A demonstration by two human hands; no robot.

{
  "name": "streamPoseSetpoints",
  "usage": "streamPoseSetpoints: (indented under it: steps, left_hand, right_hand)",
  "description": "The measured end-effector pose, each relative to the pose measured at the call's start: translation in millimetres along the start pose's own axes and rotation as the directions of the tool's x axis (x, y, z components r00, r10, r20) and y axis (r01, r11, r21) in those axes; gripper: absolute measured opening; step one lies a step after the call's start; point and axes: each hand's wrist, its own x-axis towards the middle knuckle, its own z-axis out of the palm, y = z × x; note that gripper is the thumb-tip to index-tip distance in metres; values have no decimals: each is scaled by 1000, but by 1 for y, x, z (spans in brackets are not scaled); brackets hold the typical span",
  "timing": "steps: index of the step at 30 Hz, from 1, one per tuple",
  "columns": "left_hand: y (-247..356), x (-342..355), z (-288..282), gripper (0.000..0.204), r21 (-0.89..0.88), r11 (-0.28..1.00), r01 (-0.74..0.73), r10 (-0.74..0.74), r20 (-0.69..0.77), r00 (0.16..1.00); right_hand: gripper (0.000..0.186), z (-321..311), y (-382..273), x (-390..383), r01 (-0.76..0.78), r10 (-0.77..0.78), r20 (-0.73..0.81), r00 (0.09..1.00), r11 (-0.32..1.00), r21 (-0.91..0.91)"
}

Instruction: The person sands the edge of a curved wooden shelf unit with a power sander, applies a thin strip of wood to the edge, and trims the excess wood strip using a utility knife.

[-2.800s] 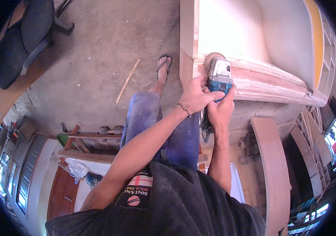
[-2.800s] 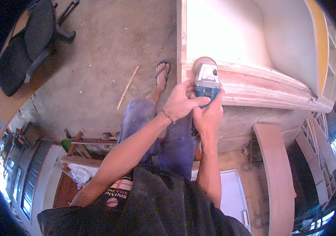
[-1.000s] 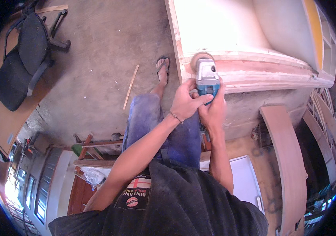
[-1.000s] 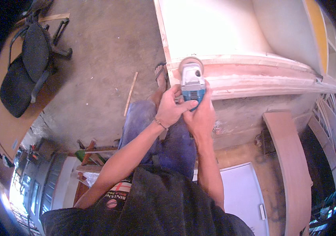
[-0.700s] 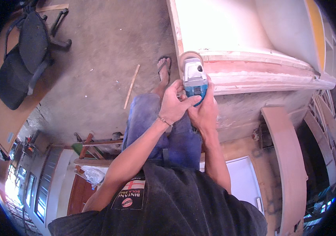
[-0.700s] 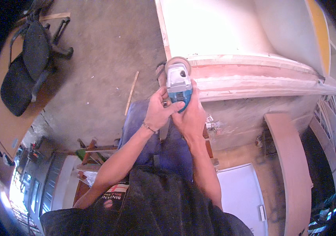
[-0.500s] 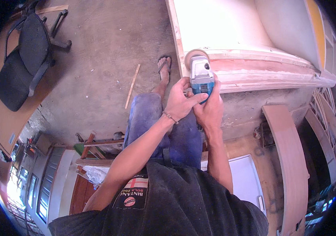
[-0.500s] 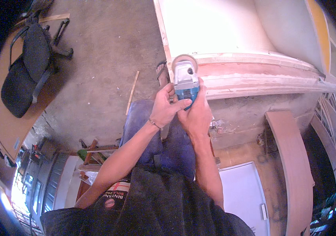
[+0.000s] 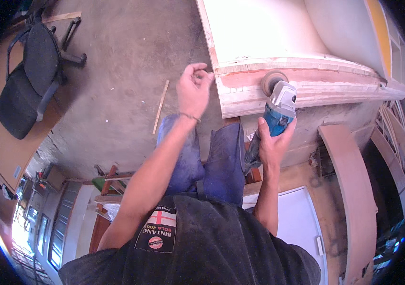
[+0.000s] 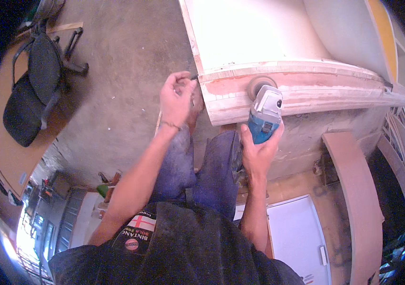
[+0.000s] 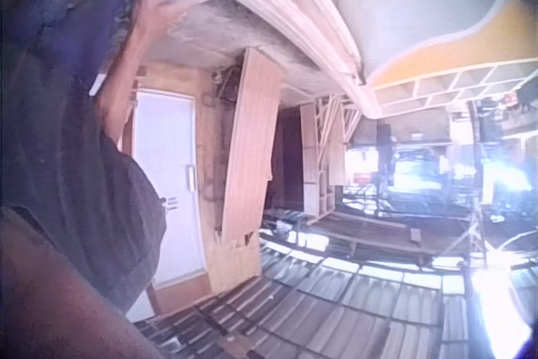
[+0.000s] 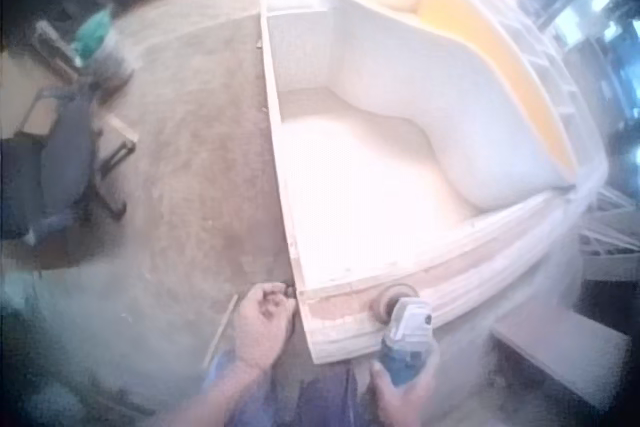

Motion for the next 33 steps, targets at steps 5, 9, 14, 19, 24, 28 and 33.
streamPoseSetpoints:
  steps: [5,9,14,19,24,28,33]
  left_hand:
    - [-20,30,-3,17,185,982,-34,-2,194,981]
    - [-25,28,5,13,123,992,22,-41,152,988]
    - [-24,26,8,11,54,998,34,-40,116,992]
    - [-30,31,4,10,78,996,-53,46,92,995]
    - [-25,34,4,11,89,996,-10,-1,123,992]
    - [-27,36,3,11,116,993,-7,-8,124,992]
    - [-27,37,-1,12,172,985,0,-24,140,990]
  right_hand:
    - [92,-7,6,-9,-64,66,-24,998,994,89]
    - [93,-16,16,-13,-120,126,-34,991,982,148]
    - [96,-23,23,-15,-99,105,-45,993,988,120]
    - [96,-21,27,-16,-158,160,-2,987,981,113]
    - [96,-18,18,-13,-167,167,10,986,981,104]
    - [94,-16,16,-14,-97,97,0,995,992,77]
    - [92,-15,16,-18,-85,85,12,996,993,85]
